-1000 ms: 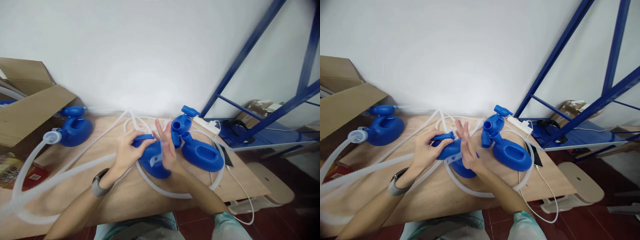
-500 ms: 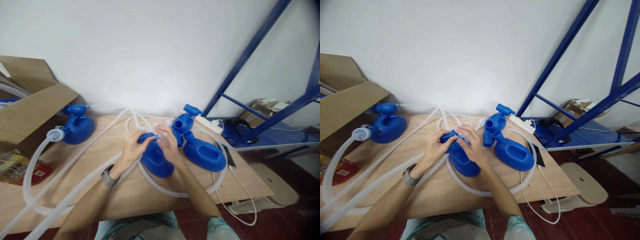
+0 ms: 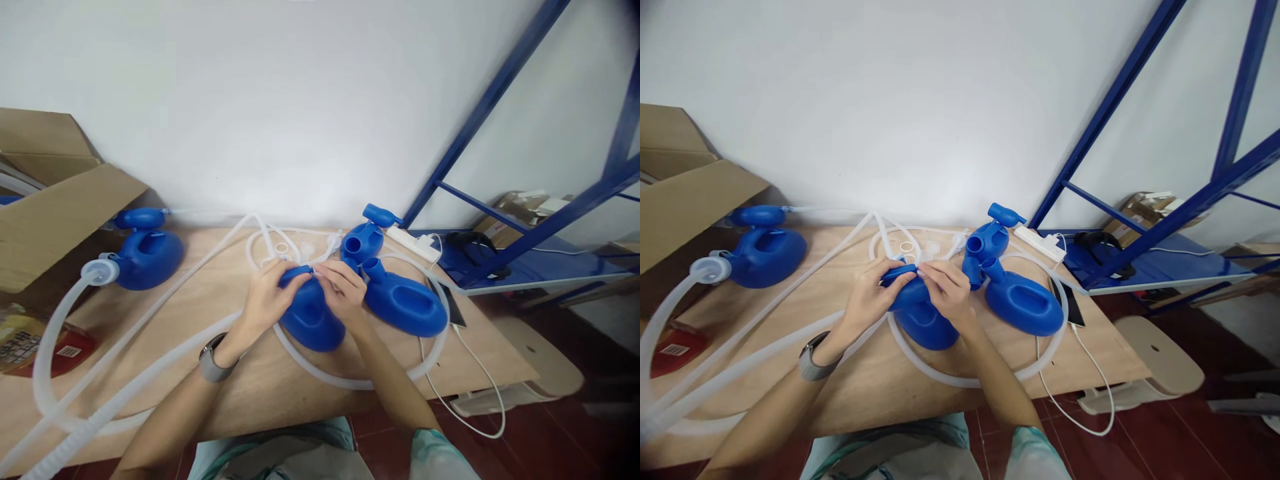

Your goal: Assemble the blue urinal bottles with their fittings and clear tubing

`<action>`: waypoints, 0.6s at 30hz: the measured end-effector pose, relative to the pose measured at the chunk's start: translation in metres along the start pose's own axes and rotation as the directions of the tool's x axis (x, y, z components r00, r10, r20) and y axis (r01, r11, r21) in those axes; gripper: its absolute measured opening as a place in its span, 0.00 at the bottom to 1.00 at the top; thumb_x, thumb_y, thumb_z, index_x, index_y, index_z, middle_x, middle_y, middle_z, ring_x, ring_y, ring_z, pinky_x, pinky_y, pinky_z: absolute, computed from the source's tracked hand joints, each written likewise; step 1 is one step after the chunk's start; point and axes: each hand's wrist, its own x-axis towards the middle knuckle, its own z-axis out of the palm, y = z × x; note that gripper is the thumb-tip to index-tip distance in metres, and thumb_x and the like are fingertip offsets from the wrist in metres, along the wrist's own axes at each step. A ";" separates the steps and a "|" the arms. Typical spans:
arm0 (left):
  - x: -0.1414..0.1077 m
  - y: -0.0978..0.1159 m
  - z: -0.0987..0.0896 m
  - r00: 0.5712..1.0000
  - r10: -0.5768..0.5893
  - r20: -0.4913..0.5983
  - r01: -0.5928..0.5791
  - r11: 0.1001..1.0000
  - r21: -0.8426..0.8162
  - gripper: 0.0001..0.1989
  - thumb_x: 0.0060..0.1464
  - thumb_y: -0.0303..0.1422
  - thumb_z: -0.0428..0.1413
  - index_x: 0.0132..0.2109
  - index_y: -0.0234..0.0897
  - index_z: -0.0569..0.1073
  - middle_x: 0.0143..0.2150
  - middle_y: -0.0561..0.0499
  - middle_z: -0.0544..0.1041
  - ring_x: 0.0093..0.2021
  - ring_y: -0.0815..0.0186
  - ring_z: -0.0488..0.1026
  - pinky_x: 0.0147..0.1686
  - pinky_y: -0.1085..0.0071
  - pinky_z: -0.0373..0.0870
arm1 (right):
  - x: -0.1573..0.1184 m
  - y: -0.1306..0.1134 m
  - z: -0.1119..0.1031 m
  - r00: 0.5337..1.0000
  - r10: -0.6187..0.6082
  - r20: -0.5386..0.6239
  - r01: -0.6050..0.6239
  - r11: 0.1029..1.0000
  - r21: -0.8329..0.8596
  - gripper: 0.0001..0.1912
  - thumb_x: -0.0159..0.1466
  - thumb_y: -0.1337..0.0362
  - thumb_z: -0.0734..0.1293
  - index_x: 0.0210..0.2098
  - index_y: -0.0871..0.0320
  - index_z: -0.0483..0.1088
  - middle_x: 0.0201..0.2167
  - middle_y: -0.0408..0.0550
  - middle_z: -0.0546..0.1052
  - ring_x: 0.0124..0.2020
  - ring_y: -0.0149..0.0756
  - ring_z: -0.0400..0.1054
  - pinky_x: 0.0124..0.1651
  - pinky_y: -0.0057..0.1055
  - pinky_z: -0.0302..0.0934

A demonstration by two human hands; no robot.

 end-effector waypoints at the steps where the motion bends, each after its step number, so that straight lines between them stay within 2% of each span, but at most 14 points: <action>1: 0.000 0.000 0.000 1.000 0.009 0.000 -0.009 1.000 0.010 0.07 0.66 0.35 0.62 0.42 0.36 0.79 0.36 0.51 0.79 0.36 0.66 0.76 0.39 0.71 0.71 | -0.001 -0.001 0.001 0.998 0.058 -0.029 -0.059 0.998 -0.017 0.20 0.70 0.74 0.68 0.57 0.52 0.80 0.46 0.49 0.81 0.47 0.33 0.78 0.50 0.32 0.76; 3: -0.001 0.001 0.001 0.999 0.039 -0.009 -0.039 0.999 0.031 0.07 0.66 0.35 0.62 0.43 0.35 0.79 0.36 0.51 0.78 0.36 0.67 0.76 0.39 0.71 0.71 | -0.001 -0.002 0.001 0.994 0.110 -0.003 -0.110 0.992 -0.068 0.18 0.71 0.73 0.66 0.55 0.53 0.81 0.46 0.50 0.81 0.48 0.34 0.78 0.52 0.34 0.76; 6: 0.001 0.001 -0.002 0.997 0.073 -0.038 -0.072 0.997 0.041 0.07 0.67 0.35 0.62 0.44 0.35 0.78 0.37 0.51 0.78 0.36 0.67 0.76 0.40 0.72 0.72 | 0.003 -0.004 0.000 0.990 0.054 0.129 -0.039 0.992 -0.120 0.20 0.72 0.73 0.63 0.58 0.53 0.80 0.50 0.50 0.80 0.53 0.35 0.77 0.57 0.35 0.76; 10: 0.006 0.004 -0.008 0.995 0.085 -0.043 -0.083 0.995 0.064 0.08 0.68 0.36 0.61 0.43 0.35 0.78 0.36 0.51 0.78 0.35 0.68 0.76 0.37 0.74 0.72 | 0.008 -0.008 -0.003 0.984 0.013 0.178 0.007 0.994 -0.111 0.21 0.72 0.71 0.65 0.62 0.56 0.77 0.54 0.51 0.79 0.57 0.36 0.76 0.63 0.36 0.74; 14: 0.006 0.007 -0.012 0.988 0.148 -0.050 -0.142 0.983 0.120 0.08 0.68 0.35 0.61 0.44 0.34 0.78 0.37 0.50 0.79 0.34 0.69 0.76 0.37 0.75 0.73 | 0.008 -0.012 -0.005 0.977 0.105 0.185 -0.105 0.994 -0.013 0.19 0.73 0.70 0.65 0.60 0.56 0.78 0.54 0.50 0.79 0.57 0.34 0.76 0.63 0.34 0.73; 18: 0.005 0.009 -0.012 0.966 0.252 -0.062 -0.236 0.953 0.189 0.08 0.68 0.35 0.61 0.47 0.33 0.78 0.38 0.49 0.80 0.36 0.68 0.79 0.38 0.74 0.73 | 0.004 -0.015 -0.006 0.956 0.191 0.224 -0.200 0.980 0.019 0.16 0.76 0.66 0.63 0.57 0.56 0.79 0.54 0.49 0.79 0.59 0.36 0.76 0.68 0.40 0.70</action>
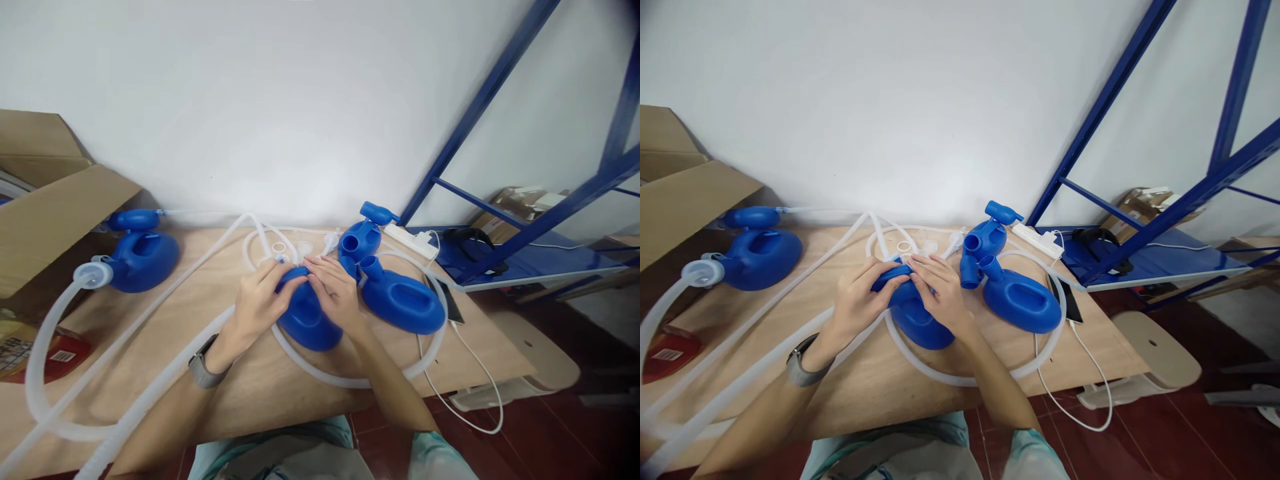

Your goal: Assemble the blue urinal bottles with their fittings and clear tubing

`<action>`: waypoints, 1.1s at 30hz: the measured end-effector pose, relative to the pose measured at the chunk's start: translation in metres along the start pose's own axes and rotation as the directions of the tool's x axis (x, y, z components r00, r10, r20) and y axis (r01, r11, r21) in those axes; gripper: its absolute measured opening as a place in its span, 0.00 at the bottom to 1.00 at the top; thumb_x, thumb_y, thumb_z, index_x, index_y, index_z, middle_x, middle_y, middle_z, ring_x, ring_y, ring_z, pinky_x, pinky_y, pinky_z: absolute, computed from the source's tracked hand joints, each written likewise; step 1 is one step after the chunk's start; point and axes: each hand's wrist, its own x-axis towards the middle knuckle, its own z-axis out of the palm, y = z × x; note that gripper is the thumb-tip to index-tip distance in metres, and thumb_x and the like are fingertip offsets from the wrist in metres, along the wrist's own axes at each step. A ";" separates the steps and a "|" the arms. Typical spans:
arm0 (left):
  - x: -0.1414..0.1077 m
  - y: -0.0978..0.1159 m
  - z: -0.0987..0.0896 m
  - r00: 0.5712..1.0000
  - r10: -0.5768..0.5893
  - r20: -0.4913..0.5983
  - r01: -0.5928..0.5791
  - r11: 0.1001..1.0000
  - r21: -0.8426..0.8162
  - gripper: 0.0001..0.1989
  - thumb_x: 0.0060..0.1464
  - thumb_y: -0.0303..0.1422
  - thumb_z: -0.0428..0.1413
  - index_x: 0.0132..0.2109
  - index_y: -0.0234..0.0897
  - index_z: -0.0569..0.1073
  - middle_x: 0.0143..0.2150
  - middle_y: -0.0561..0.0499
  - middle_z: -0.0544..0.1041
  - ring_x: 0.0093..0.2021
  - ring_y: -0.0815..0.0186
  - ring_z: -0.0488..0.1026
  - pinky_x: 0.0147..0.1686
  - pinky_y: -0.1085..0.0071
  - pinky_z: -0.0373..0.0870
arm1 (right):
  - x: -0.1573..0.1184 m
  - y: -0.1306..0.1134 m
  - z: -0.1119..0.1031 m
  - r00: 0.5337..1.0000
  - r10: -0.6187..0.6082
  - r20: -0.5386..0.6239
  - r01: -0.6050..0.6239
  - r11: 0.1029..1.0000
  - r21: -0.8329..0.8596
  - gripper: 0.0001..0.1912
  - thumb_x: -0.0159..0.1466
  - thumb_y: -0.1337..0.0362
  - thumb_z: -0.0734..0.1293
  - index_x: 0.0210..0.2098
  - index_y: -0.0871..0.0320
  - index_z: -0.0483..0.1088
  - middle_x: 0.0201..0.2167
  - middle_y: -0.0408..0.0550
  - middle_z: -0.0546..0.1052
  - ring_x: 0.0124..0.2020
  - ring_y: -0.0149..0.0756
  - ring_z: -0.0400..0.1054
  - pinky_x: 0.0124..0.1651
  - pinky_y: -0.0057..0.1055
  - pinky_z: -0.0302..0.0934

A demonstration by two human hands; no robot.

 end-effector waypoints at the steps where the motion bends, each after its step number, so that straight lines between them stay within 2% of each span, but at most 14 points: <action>1: 0.000 0.001 0.000 1.000 0.009 -0.008 -0.009 1.000 0.003 0.08 0.67 0.34 0.62 0.47 0.33 0.78 0.39 0.49 0.81 0.37 0.68 0.79 0.39 0.75 0.74 | 0.000 0.000 -0.001 1.000 0.011 0.010 -0.011 1.000 0.025 0.17 0.76 0.65 0.62 0.58 0.56 0.79 0.55 0.49 0.79 0.60 0.36 0.75 0.71 0.41 0.68; 3: 0.001 0.002 -0.001 1.000 0.010 -0.015 -0.010 1.000 -0.005 0.07 0.66 0.33 0.63 0.48 0.34 0.78 0.41 0.50 0.82 0.38 0.68 0.80 0.41 0.75 0.74 | 0.001 0.000 -0.004 0.999 0.036 0.031 -0.038 0.994 0.097 0.18 0.77 0.67 0.60 0.60 0.57 0.77 0.58 0.49 0.77 0.63 0.35 0.73 0.76 0.42 0.61; 6: 0.002 0.003 -0.002 1.000 0.004 -0.012 -0.004 1.000 -0.011 0.07 0.66 0.32 0.63 0.48 0.35 0.78 0.41 0.51 0.82 0.37 0.69 0.81 0.40 0.75 0.74 | 0.008 0.001 -0.012 0.991 0.054 0.122 -0.074 0.983 0.169 0.16 0.77 0.68 0.61 0.61 0.56 0.73 0.57 0.47 0.78 0.66 0.34 0.70 0.81 0.43 0.51; 9: 0.002 0.002 -0.002 1.000 0.004 -0.009 -0.005 1.000 -0.006 0.07 0.66 0.32 0.63 0.48 0.35 0.78 0.42 0.51 0.83 0.38 0.69 0.81 0.40 0.75 0.74 | 0.014 0.003 -0.018 0.976 0.112 0.188 -0.148 0.971 0.188 0.13 0.76 0.66 0.63 0.59 0.57 0.67 0.57 0.48 0.78 0.67 0.34 0.69 0.82 0.42 0.49; 12: 0.002 0.001 -0.001 1.000 0.014 -0.013 -0.014 1.000 0.014 0.08 0.67 0.34 0.62 0.49 0.34 0.78 0.42 0.50 0.83 0.38 0.68 0.81 0.40 0.74 0.74 | 0.016 0.006 -0.020 0.978 0.087 0.190 -0.122 0.976 0.179 0.07 0.76 0.67 0.63 0.52 0.56 0.68 0.54 0.45 0.80 0.67 0.34 0.68 0.81 0.41 0.51; 15: 0.002 0.001 -0.001 0.999 0.043 -0.001 -0.043 0.999 0.024 0.09 0.68 0.34 0.61 0.49 0.33 0.77 0.40 0.49 0.82 0.37 0.67 0.80 0.38 0.73 0.73 | 0.012 0.011 -0.017 0.985 0.039 0.167 -0.065 0.986 0.151 0.09 0.76 0.69 0.62 0.51 0.54 0.72 0.52 0.41 0.80 0.65 0.31 0.71 0.79 0.36 0.55; 18: 0.003 0.000 -0.001 0.996 0.084 0.026 -0.084 0.996 0.007 0.08 0.68 0.33 0.61 0.50 0.33 0.77 0.39 0.50 0.81 0.35 0.67 0.79 0.37 0.73 0.72 | 0.007 0.013 -0.016 0.978 0.112 0.177 -0.147 0.969 0.200 0.10 0.75 0.67 0.64 0.54 0.54 0.73 0.57 0.41 0.78 0.60 0.29 0.75 0.77 0.32 0.59; 22: 0.004 -0.001 -0.002 0.992 0.113 0.051 -0.114 0.993 0.016 0.07 0.68 0.32 0.61 0.49 0.33 0.77 0.37 0.50 0.79 0.33 0.68 0.77 0.34 0.72 0.70 | 0.008 0.012 -0.022 0.934 0.209 0.290 -0.287 0.921 0.262 0.21 0.75 0.62 0.65 0.66 0.52 0.71 0.59 0.45 0.77 0.58 0.32 0.76 0.68 0.31 0.70; 24: 0.004 -0.001 -0.002 0.991 0.121 0.061 -0.123 0.992 0.021 0.07 0.68 0.32 0.61 0.48 0.33 0.77 0.36 0.50 0.79 0.32 0.68 0.77 0.34 0.72 0.70 | 0.010 0.012 -0.025 0.930 0.171 0.326 -0.262 0.930 0.259 0.22 0.75 0.62 0.65 0.67 0.51 0.73 0.59 0.44 0.76 0.60 0.33 0.75 0.72 0.35 0.66; 26: 0.004 -0.001 -0.001 0.990 0.130 0.062 -0.132 0.991 0.025 0.07 0.67 0.31 0.61 0.48 0.32 0.77 0.36 0.50 0.79 0.32 0.67 0.76 0.35 0.71 0.70 | 0.012 0.013 -0.027 0.940 0.119 0.320 -0.211 0.940 0.269 0.19 0.75 0.63 0.65 0.63 0.49 0.76 0.59 0.42 0.75 0.62 0.34 0.74 0.76 0.38 0.61; 30: 0.003 0.000 0.001 0.988 0.138 0.068 -0.139 0.990 0.006 0.06 0.68 0.31 0.61 0.47 0.33 0.76 0.36 0.50 0.79 0.34 0.66 0.78 0.36 0.71 0.71 | 0.011 0.017 -0.025 0.956 0.091 0.278 -0.180 0.932 0.314 0.18 0.75 0.63 0.66 0.63 0.47 0.76 0.59 0.41 0.75 0.63 0.33 0.73 0.74 0.36 0.64; 33: 0.001 -0.001 0.005 0.993 0.109 0.037 -0.108 0.994 -0.020 0.06 0.68 0.32 0.61 0.46 0.34 0.75 0.36 0.50 0.79 0.34 0.66 0.78 0.35 0.72 0.71 | 0.010 0.018 -0.019 0.974 0.021 0.224 -0.086 0.955 0.285 0.18 0.75 0.63 0.66 0.62 0.47 0.77 0.58 0.42 0.75 0.60 0.32 0.75 0.72 0.34 0.66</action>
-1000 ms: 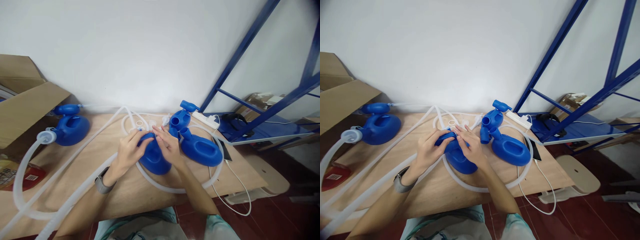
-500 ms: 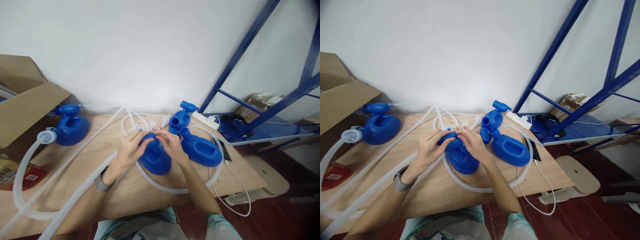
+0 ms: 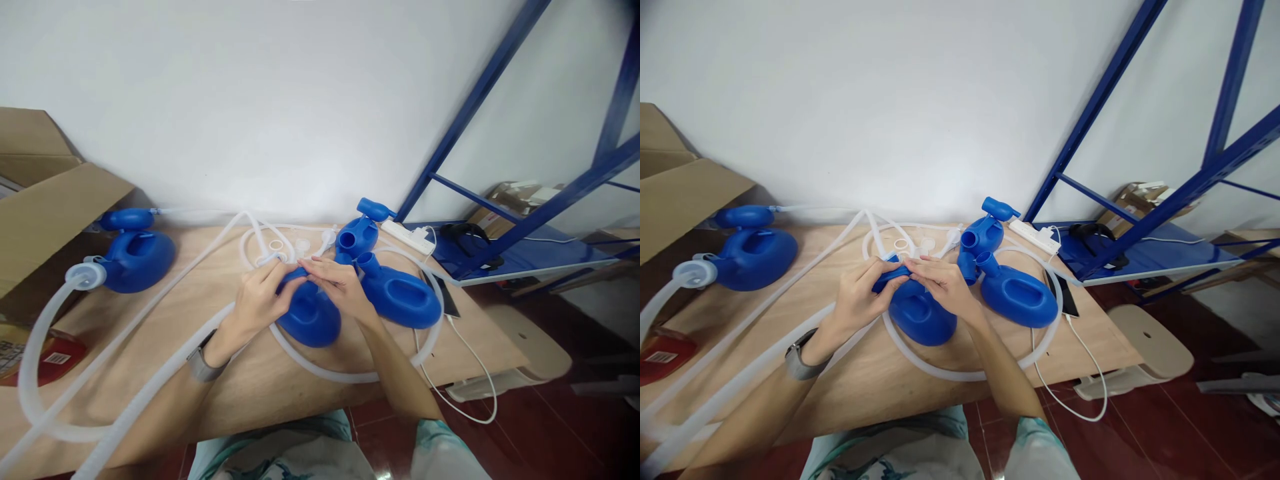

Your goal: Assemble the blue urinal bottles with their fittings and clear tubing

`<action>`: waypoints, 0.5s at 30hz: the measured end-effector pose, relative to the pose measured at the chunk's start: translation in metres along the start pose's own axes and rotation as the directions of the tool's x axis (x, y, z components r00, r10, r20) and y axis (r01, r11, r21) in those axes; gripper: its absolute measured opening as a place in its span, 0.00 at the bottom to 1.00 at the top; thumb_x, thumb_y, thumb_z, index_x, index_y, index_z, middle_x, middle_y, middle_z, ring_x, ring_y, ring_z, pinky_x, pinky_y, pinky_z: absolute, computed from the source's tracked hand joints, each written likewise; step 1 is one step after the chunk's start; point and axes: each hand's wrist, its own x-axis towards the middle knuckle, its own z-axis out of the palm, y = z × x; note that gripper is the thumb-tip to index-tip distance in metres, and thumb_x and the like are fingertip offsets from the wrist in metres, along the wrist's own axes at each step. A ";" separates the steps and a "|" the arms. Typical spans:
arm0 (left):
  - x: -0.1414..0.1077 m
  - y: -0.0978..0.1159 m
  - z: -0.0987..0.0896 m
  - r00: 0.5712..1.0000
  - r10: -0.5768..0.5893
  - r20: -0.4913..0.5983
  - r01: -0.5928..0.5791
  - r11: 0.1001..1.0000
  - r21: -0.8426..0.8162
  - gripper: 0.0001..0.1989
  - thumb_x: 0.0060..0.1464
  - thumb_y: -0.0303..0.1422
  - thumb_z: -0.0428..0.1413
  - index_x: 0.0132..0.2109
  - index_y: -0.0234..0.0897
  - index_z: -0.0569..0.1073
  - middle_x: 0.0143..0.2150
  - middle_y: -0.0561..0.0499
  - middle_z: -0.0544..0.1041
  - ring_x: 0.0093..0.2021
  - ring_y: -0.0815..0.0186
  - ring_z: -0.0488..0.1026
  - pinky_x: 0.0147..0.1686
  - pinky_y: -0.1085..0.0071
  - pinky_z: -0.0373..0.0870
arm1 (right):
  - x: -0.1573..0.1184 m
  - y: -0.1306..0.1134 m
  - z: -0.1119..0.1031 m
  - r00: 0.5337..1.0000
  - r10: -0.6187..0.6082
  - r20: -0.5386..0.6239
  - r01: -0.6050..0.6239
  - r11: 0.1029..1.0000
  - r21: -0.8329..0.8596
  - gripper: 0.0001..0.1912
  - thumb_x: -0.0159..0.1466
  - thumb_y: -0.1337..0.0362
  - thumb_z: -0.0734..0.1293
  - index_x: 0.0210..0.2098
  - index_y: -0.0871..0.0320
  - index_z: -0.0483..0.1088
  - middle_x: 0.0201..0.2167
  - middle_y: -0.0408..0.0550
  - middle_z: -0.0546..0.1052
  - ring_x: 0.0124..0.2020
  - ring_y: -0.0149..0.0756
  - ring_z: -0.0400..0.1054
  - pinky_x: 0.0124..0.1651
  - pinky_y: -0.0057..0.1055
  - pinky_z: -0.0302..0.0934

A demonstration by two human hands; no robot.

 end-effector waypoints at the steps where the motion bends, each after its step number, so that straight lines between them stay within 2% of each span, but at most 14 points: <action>1: -0.001 -0.001 0.001 1.000 -0.015 -0.023 0.015 1.000 0.005 0.06 0.67 0.32 0.61 0.46 0.34 0.74 0.35 0.50 0.78 0.33 0.66 0.77 0.35 0.72 0.71 | 0.000 0.000 0.003 0.999 -0.037 -0.025 0.036 0.999 -0.027 0.19 0.75 0.65 0.65 0.63 0.48 0.76 0.58 0.42 0.76 0.60 0.31 0.74 0.72 0.33 0.66; 3: -0.002 -0.002 0.003 0.997 -0.032 -0.071 0.034 0.999 0.030 0.07 0.67 0.33 0.61 0.46 0.34 0.74 0.35 0.50 0.78 0.33 0.67 0.76 0.35 0.73 0.71 | 0.000 -0.003 0.011 0.993 -0.099 -0.072 0.092 0.991 -0.095 0.21 0.76 0.68 0.63 0.65 0.49 0.74 0.59 0.42 0.75 0.63 0.29 0.72 0.74 0.33 0.63; 5: -0.003 -0.004 0.004 0.995 -0.031 -0.093 0.037 0.997 0.062 0.06 0.67 0.32 0.61 0.46 0.34 0.74 0.36 0.50 0.78 0.33 0.67 0.76 0.35 0.73 0.70 | -0.001 -0.007 0.020 0.989 -0.119 -0.085 0.101 0.977 -0.188 0.25 0.77 0.71 0.61 0.70 0.50 0.69 0.62 0.43 0.74 0.68 0.29 0.68 0.80 0.38 0.53; 7: -0.004 -0.006 0.003 0.996 -0.014 -0.088 0.021 0.996 0.089 0.05 0.67 0.31 0.61 0.47 0.35 0.74 0.37 0.50 0.79 0.34 0.67 0.77 0.36 0.72 0.70 | -0.005 -0.012 0.027 0.992 -0.114 -0.056 0.092 0.951 -0.296 0.31 0.77 0.72 0.59 0.77 0.52 0.58 0.66 0.45 0.71 0.73 0.30 0.60 0.84 0.45 0.37; 9: -0.005 -0.009 0.002 0.998 -0.001 -0.070 0.009 0.994 0.113 0.04 0.67 0.30 0.61 0.46 0.35 0.73 0.36 0.51 0.79 0.34 0.66 0.77 0.35 0.71 0.70 | -0.009 -0.016 0.032 0.996 -0.092 -0.010 0.081 0.918 -0.389 0.35 0.77 0.72 0.57 0.81 0.54 0.46 0.70 0.49 0.66 0.77 0.32 0.51 0.84 0.50 0.27; 11: -0.007 -0.011 0.002 0.999 0.007 -0.054 0.000 0.991 0.136 0.04 0.67 0.29 0.61 0.46 0.36 0.73 0.36 0.51 0.78 0.33 0.65 0.76 0.33 0.70 0.68 | -0.013 -0.019 0.033 0.998 -0.040 0.050 0.058 0.892 -0.448 0.37 0.78 0.70 0.56 0.82 0.57 0.38 0.73 0.52 0.61 0.80 0.34 0.45 0.83 0.53 0.24; 15: -0.010 -0.013 0.004 0.997 0.043 -0.064 -0.028 0.977 0.210 0.04 0.67 0.29 0.60 0.46 0.35 0.73 0.35 0.51 0.78 0.31 0.65 0.76 0.31 0.69 0.66 | -0.018 -0.022 0.035 0.986 0.103 0.133 -0.035 0.896 -0.443 0.39 0.76 0.69 0.55 0.82 0.61 0.35 0.76 0.54 0.54 0.82 0.38 0.35 0.82 0.57 0.22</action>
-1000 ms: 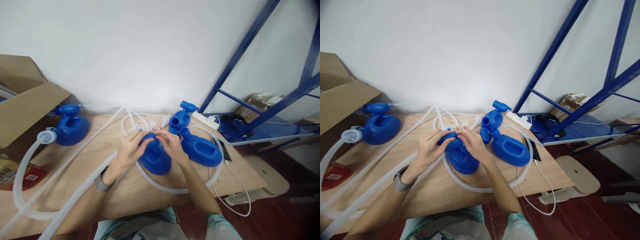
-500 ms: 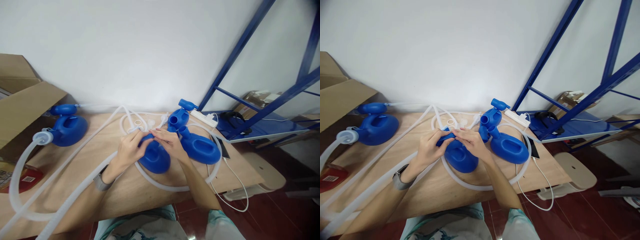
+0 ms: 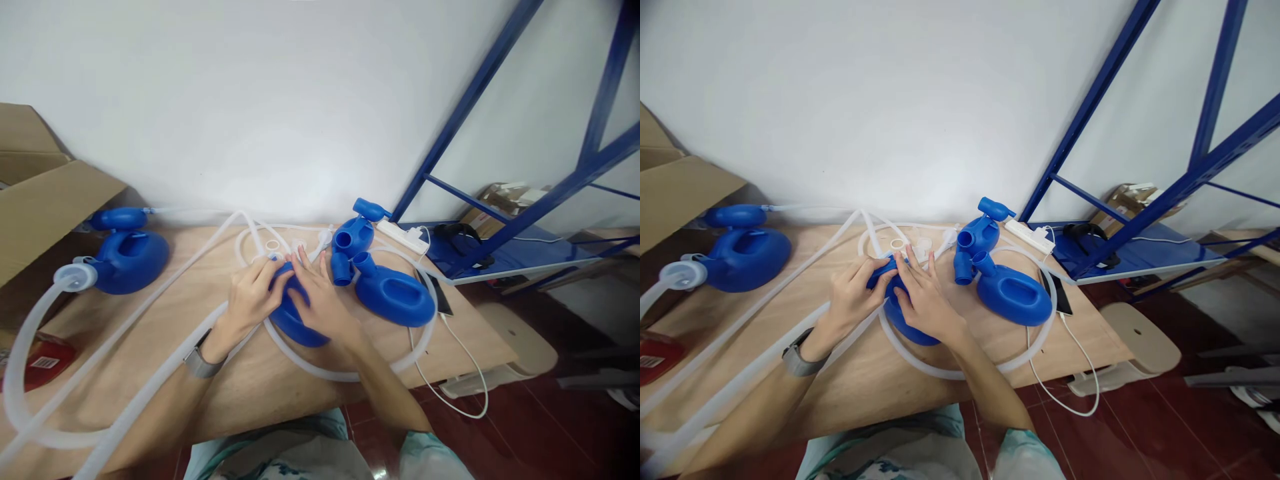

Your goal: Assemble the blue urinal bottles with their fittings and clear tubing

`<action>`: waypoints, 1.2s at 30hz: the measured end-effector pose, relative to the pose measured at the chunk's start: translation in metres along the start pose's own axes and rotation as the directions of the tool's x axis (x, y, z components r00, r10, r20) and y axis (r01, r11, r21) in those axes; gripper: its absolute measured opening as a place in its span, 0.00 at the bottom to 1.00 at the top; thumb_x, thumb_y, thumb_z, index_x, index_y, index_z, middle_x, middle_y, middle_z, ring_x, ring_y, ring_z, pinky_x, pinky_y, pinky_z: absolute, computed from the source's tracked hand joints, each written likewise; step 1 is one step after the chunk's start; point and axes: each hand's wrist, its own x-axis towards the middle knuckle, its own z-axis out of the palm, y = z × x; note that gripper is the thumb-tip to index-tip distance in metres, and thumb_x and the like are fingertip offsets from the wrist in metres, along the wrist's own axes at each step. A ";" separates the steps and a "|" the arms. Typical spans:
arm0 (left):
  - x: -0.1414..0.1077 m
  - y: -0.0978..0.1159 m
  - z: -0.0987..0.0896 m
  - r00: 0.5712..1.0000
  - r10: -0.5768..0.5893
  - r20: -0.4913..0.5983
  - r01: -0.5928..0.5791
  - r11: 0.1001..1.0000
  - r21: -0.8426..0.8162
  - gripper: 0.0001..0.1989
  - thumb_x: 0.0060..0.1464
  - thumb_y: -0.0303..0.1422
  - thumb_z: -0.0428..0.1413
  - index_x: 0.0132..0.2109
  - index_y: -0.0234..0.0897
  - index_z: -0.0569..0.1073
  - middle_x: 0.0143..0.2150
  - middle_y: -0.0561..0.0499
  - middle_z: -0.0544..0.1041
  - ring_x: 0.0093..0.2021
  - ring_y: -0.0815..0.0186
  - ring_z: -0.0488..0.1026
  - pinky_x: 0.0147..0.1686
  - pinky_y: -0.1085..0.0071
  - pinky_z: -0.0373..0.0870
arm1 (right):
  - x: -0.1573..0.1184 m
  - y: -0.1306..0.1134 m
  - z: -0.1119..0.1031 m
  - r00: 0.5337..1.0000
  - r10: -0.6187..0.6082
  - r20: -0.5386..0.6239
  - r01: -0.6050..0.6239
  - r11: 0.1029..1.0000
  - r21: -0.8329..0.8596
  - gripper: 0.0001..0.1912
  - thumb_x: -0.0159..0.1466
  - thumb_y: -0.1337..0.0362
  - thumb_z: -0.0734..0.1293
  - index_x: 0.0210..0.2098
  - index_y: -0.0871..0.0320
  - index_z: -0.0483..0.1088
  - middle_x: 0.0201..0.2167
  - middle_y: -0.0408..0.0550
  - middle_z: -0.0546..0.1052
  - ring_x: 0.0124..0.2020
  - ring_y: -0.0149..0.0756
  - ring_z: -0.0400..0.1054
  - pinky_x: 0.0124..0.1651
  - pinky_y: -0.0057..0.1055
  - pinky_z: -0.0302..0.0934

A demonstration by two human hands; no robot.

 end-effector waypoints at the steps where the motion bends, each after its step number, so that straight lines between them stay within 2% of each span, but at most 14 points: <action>1: 0.000 0.001 0.001 1.000 0.019 -0.012 -0.019 0.999 0.027 0.04 0.66 0.29 0.61 0.46 0.35 0.73 0.35 0.50 0.78 0.31 0.65 0.76 0.31 0.69 0.67 | -0.001 -0.001 0.001 1.000 0.023 0.013 -0.023 0.999 0.033 0.41 0.75 0.70 0.56 0.82 0.61 0.35 0.76 0.54 0.53 0.82 0.38 0.33 0.82 0.57 0.22; 6: 0.003 0.006 0.001 0.992 0.111 -0.059 -0.104 0.988 0.112 0.07 0.63 0.27 0.63 0.47 0.32 0.74 0.35 0.49 0.79 0.32 0.63 0.77 0.32 0.69 0.68 | -0.008 -0.011 0.004 0.994 0.109 0.029 -0.113 0.956 0.271 0.48 0.68 0.70 0.61 0.82 0.59 0.35 0.78 0.52 0.47 0.82 0.39 0.22 0.82 0.54 0.23; 11: 0.003 0.008 0.002 0.993 0.058 -0.098 -0.056 0.998 0.019 0.09 0.62 0.26 0.63 0.47 0.34 0.74 0.37 0.48 0.81 0.35 0.64 0.80 0.36 0.71 0.72 | -0.010 -0.017 -0.011 0.985 0.144 0.092 -0.166 0.929 0.331 0.49 0.69 0.66 0.64 0.83 0.55 0.36 0.79 0.48 0.43 0.82 0.40 0.20 0.83 0.53 0.25; 14: -0.002 0.008 0.005 0.999 -0.032 -0.039 0.028 0.996 -0.090 0.06 0.64 0.28 0.62 0.47 0.36 0.75 0.37 0.50 0.81 0.34 0.67 0.79 0.36 0.72 0.72 | -0.009 -0.013 -0.019 0.981 0.160 0.106 -0.182 0.950 0.252 0.44 0.73 0.57 0.66 0.82 0.55 0.43 0.78 0.50 0.46 0.82 0.43 0.25 0.83 0.55 0.28; 19: -0.006 0.005 0.003 0.985 -0.171 -0.001 0.169 0.974 -0.154 0.05 0.66 0.33 0.61 0.46 0.35 0.78 0.41 0.48 0.82 0.40 0.66 0.80 0.43 0.71 0.75 | -0.015 0.008 -0.021 0.971 0.218 -0.100 -0.190 0.953 0.234 0.26 0.76 0.56 0.64 0.70 0.55 0.70 0.73 0.51 0.61 0.79 0.41 0.48 0.81 0.47 0.48; 21: -0.002 0.002 -0.002 0.944 -0.326 0.047 0.328 0.918 -0.225 0.07 0.66 0.35 0.62 0.46 0.36 0.79 0.41 0.49 0.83 0.41 0.66 0.80 0.44 0.71 0.75 | -0.023 0.018 -0.019 0.951 0.275 -0.143 -0.233 0.939 0.253 0.23 0.75 0.56 0.66 0.65 0.56 0.74 0.68 0.51 0.68 0.75 0.40 0.58 0.79 0.44 0.54; 23: 0.003 -0.001 -0.004 0.847 -0.511 0.146 0.528 0.780 -0.336 0.10 0.65 0.38 0.62 0.47 0.37 0.79 0.41 0.49 0.82 0.41 0.66 0.80 0.44 0.71 0.76 | -0.032 0.024 -0.013 0.933 0.342 -0.111 -0.300 0.910 0.286 0.27 0.72 0.53 0.69 0.66 0.56 0.72 0.67 0.53 0.70 0.72 0.41 0.62 0.78 0.45 0.56; 25: 0.009 -0.001 -0.003 0.738 -0.617 0.273 0.666 0.601 -0.442 0.14 0.63 0.41 0.63 0.48 0.36 0.78 0.39 0.49 0.81 0.39 0.66 0.79 0.41 0.71 0.76 | -0.037 0.025 -0.004 0.917 0.398 -0.028 -0.361 0.856 0.369 0.41 0.67 0.49 0.74 0.73 0.56 0.62 0.71 0.55 0.65 0.73 0.44 0.60 0.77 0.47 0.57; 27: 0.012 0.004 0.002 0.697 -0.616 0.366 0.701 0.480 -0.527 0.17 0.64 0.43 0.62 0.51 0.35 0.76 0.39 0.49 0.79 0.38 0.66 0.79 0.40 0.71 0.76 | -0.037 0.021 0.006 0.891 0.454 0.011 -0.387 0.746 0.542 0.56 0.61 0.45 0.77 0.78 0.55 0.49 0.74 0.59 0.58 0.73 0.46 0.60 0.74 0.47 0.62; 29: 0.014 0.012 0.007 0.722 -0.576 0.384 0.676 0.468 -0.570 0.21 0.66 0.43 0.60 0.59 0.35 0.72 0.45 0.46 0.78 0.44 0.65 0.80 0.42 0.71 0.78 | -0.033 0.017 0.012 0.848 0.530 -0.026 -0.349 0.594 0.725 0.61 0.56 0.44 0.79 0.77 0.54 0.45 0.74 0.62 0.57 0.69 0.46 0.66 0.66 0.42 0.71; 31: 0.013 0.020 0.007 0.794 -0.521 0.315 0.602 0.596 -0.532 0.29 0.68 0.43 0.59 0.69 0.37 0.63 0.56 0.39 0.74 0.54 0.61 0.78 0.48 0.66 0.79 | -0.026 0.015 0.011 0.766 0.634 -0.105 -0.283 0.479 0.831 0.57 0.54 0.46 0.80 0.72 0.54 0.49 0.70 0.62 0.63 0.62 0.45 0.72 0.58 0.38 0.76; 33: 0.011 0.028 0.000 0.879 -0.413 0.239 0.474 0.810 -0.345 0.35 0.68 0.44 0.59 0.74 0.38 0.55 0.66 0.34 0.67 0.62 0.55 0.74 0.54 0.60 0.78 | -0.022 0.016 0.003 0.642 0.749 -0.165 -0.271 0.423 0.865 0.54 0.53 0.47 0.81 0.69 0.54 0.52 0.66 0.61 0.68 0.58 0.44 0.74 0.52 0.36 0.77; 34: 0.008 0.031 -0.006 0.917 -0.329 0.225 0.376 0.902 -0.212 0.35 0.69 0.44 0.58 0.74 0.38 0.55 0.67 0.33 0.67 0.62 0.52 0.74 0.55 0.58 0.77 | -0.022 0.016 -0.002 0.578 0.797 -0.176 -0.281 0.397 0.874 0.54 0.52 0.47 0.81 0.68 0.54 0.52 0.65 0.61 0.68 0.58 0.45 0.74 0.49 0.35 0.78; 36: 0.000 0.035 -0.019 0.952 -0.148 0.267 0.145 0.989 0.031 0.29 0.70 0.44 0.56 0.71 0.37 0.62 0.65 0.35 0.72 0.57 0.51 0.78 0.48 0.60 0.77 | -0.023 0.014 -0.011 0.487 0.859 -0.155 -0.303 0.333 0.893 0.53 0.54 0.45 0.79 0.69 0.52 0.52 0.66 0.60 0.67 0.58 0.45 0.74 0.45 0.34 0.78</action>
